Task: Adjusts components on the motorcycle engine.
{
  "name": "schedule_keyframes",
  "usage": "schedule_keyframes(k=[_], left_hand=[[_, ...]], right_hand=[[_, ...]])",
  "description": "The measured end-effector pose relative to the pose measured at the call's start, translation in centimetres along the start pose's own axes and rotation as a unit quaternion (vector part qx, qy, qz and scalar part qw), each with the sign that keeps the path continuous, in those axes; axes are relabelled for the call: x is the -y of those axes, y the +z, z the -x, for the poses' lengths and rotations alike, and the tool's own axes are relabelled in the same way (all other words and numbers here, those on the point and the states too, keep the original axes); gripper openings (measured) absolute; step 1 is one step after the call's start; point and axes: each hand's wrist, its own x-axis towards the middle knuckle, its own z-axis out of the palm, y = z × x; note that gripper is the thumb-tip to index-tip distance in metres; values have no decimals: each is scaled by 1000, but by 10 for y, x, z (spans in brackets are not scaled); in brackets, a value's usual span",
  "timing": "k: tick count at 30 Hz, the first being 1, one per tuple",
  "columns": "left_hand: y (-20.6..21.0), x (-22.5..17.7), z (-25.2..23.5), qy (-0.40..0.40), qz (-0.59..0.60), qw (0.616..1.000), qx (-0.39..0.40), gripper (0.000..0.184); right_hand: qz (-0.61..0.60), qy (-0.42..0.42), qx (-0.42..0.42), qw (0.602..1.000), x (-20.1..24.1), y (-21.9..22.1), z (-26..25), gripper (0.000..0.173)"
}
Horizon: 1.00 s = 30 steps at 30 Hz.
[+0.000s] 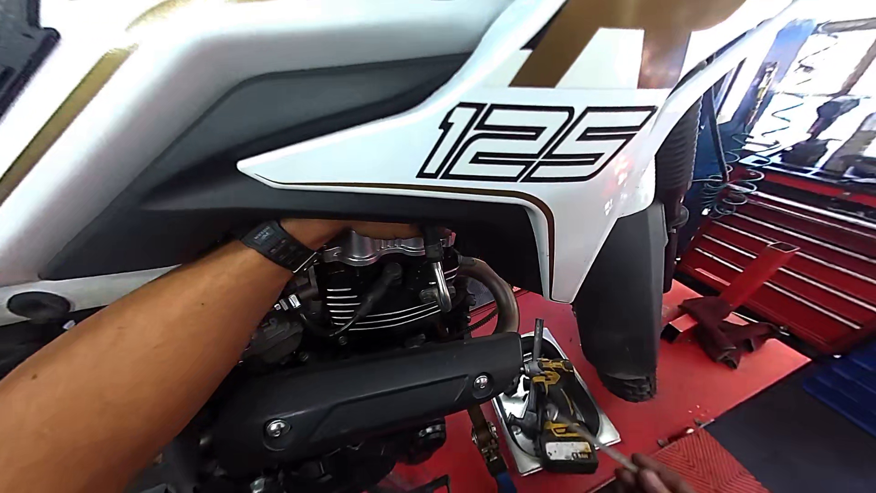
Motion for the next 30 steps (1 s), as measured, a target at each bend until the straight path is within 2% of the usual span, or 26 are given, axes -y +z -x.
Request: schedule_keyframes(k=[2,3,4,5,7,10,13,15,18,20,24,26,27,28,29,30], left_hand=[[1,17,-5,8,13,1000,20,23],[7,54,-15,89,15,995,34,22],[28,120,-38,268,37,963,-10,25],[31,153,-52,293,-5,956,19,30],[27,168,-59,215,-70,971,82,33],[22,164,-52,157,-85,982,65,33],[17,164,-29,138,-94,983,-76,35],[13,166,-15,126,-47,982,-134,39],[10,170,-8,125,113,977,-128,38],[11,174,-7,126,155,972,-122,36],[12,181,-10,126,21,983,-132,37],[17,178,-13,187,-30,968,-163,36],[19,164,-13,220,-18,958,-186,36],[18,134,-9,212,19,958,-191,33],[10,90,0,146,75,971,-171,29],[8,62,5,112,113,973,-169,27]], right_hand=[[19,-98,37,994,37,21,-3,15],[40,-147,59,987,56,34,-4,16],[61,-196,77,976,74,50,-3,18],[79,-246,88,962,90,68,-2,20],[106,-340,93,930,108,106,2,21],[85,-430,85,895,112,162,4,17],[55,-474,40,878,108,210,-2,15],[47,-501,5,864,105,237,-10,15],[34,-545,-21,837,104,267,-22,20],[40,-556,-47,829,103,283,-26,23],[82,-555,-83,823,100,302,-31,21],[104,-550,-88,824,99,307,-32,19],[114,-550,-84,823,97,309,-31,19],[123,-554,-74,820,96,309,-31,20],[132,-561,-59,815,94,309,-30,21],[140,-568,-43,810,92,309,-29,23]])
